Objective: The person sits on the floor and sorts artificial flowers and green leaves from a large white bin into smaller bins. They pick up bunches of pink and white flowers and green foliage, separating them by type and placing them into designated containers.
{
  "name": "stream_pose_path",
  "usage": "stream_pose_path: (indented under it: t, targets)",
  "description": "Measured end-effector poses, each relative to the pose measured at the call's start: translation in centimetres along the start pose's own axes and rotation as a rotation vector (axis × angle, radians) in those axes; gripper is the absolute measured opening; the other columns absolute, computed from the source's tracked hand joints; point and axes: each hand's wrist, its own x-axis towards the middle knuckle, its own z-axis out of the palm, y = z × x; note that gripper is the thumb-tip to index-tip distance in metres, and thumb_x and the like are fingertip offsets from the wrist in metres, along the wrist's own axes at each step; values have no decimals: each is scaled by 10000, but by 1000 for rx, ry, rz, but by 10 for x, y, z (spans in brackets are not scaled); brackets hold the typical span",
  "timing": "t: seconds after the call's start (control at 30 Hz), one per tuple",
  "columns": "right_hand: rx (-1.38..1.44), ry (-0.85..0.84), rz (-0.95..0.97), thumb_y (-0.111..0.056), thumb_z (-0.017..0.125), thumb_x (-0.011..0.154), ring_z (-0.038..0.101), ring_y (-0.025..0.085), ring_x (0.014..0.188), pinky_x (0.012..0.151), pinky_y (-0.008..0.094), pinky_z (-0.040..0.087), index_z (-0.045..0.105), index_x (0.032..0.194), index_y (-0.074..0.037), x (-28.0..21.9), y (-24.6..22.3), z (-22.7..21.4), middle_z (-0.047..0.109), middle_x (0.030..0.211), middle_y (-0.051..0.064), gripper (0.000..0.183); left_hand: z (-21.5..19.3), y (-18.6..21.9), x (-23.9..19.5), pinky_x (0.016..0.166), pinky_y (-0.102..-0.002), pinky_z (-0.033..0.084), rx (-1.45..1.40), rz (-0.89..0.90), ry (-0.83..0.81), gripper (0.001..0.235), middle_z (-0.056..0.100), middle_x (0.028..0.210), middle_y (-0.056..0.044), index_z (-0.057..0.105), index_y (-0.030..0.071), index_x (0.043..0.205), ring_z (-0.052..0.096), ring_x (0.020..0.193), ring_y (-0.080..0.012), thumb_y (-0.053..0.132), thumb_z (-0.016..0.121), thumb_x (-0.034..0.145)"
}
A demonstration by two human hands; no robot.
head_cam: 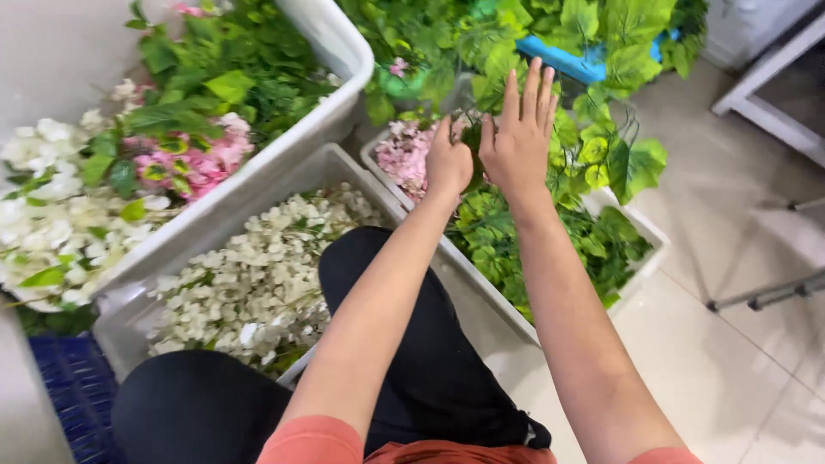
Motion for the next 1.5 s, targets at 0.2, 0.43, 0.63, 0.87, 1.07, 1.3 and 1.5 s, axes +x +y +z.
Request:
stream_pose_path:
  t: [0.2,0.43,0.63,0.87,1.07,1.3,1.5]
  targets:
    - [-81,-95,281,-225,607,1127,10,400,1576,1268,568,68,301,1668,-57,-65,88,37,60,1715,209,644,61,-29,-18,1183,-456,387,246,42,-109,684,537,1522,-146,408,252,1588,476,1438,-330,137,392,914]
    - [-47,-198,431,-259,564,1088,69,418,1579,1270,566,111,290,1651,-65,-140,138,77,101,1709,231,656,109,-100,6,1157,-444,413,325,-113,-162,663,495,1540,-182,406,280,1594,468,1425,-366,154,396,943]
    - [-22,-241,597,-277,545,1095,-31,381,1594,1282,554,8,233,1669,-86,-172,155,95,15,1725,205,681,132,-157,22,1039,-493,508,376,-245,-300,645,400,1588,-213,329,245,1626,493,1393,-383,139,358,991]
    - [-47,-604,831,-518,394,1077,-100,387,1587,1261,601,-73,172,1688,-180,-225,177,127,-60,1737,158,732,125,-244,71,1091,-671,403,876,-326,-591,645,380,1571,-268,236,108,1633,357,1459,-476,161,363,1003]
    - [-19,-631,806,-519,423,1074,-56,393,1588,1230,649,-14,216,1663,-169,-249,171,133,-43,1734,164,716,125,-224,66,1178,-642,266,1050,-242,-449,638,541,1420,-284,256,74,1607,483,1373,-445,183,482,1020]
    - [-135,-384,889,-528,604,1034,-110,433,1568,1202,695,-15,174,1706,-148,-241,192,119,-89,1708,234,883,143,-227,44,1130,-542,363,1189,101,-238,506,380,1456,-296,408,7,1517,358,1367,-432,-2,550,1031]
    - [-74,-519,978,-709,429,1032,-152,416,1566,1169,716,-83,94,1705,-186,-264,202,135,-77,1717,232,916,146,-268,65,925,-510,572,1208,105,-292,535,378,1459,-343,442,-24,1480,474,1322,-465,-55,598,969]
